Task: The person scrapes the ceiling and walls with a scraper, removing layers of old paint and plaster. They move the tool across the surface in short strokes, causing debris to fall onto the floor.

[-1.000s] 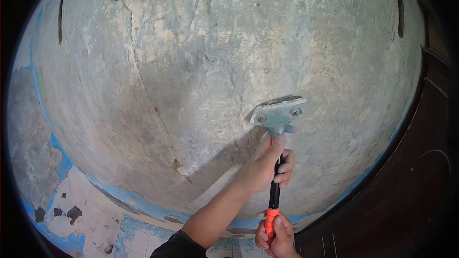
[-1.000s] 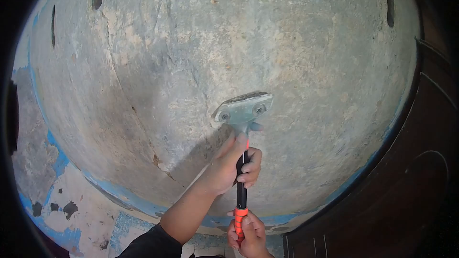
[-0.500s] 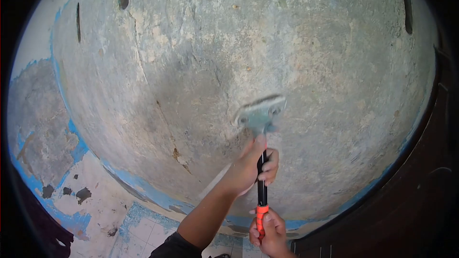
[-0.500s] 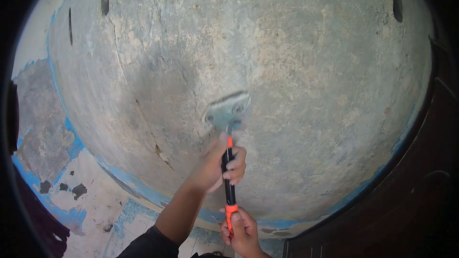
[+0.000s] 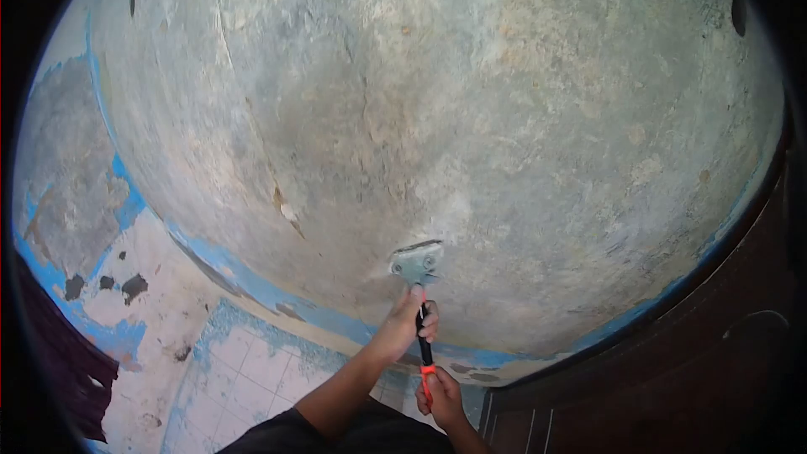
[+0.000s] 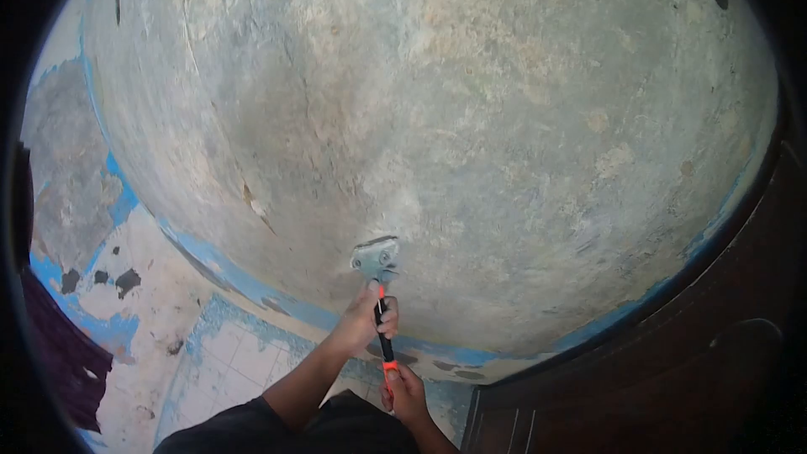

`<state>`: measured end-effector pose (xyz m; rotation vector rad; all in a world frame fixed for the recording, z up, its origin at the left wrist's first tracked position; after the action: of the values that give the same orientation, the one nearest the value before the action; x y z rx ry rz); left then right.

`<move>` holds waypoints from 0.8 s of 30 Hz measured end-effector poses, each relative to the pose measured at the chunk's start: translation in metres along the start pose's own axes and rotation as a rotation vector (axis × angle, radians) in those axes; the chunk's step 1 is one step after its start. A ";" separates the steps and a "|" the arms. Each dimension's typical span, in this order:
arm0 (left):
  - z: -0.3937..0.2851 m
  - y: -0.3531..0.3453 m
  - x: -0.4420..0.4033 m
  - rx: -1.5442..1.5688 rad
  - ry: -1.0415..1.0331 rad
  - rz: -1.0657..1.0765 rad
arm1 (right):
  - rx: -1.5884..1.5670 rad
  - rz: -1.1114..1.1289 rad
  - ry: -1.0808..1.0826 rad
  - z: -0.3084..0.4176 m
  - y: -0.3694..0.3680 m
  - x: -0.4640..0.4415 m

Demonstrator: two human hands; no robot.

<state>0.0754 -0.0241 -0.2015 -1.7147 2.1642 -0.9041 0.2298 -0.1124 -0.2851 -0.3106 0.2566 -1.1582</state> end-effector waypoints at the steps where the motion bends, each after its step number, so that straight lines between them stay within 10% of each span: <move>1: 0.006 0.004 0.001 0.031 0.007 -0.027 | 0.001 0.013 -0.014 -0.006 0.003 -0.001; 24: -0.078 0.121 0.068 -0.105 -0.140 -0.117 | -0.014 0.206 -0.084 -0.073 -0.117 -0.076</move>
<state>-0.0824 -0.0482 -0.1997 -1.9101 2.0729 -0.6845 0.0754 -0.0927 -0.3069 -0.3361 0.2176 -0.9380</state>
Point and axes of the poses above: each hand's wrist, its own x-axis away from the middle knuckle, its own y-axis out of the back of the hand, z = x × y, the point moved 1 cm from there along -x, towards the middle knuckle, and after that the axes turned 13 degrees about y, right-handed, at the moved point
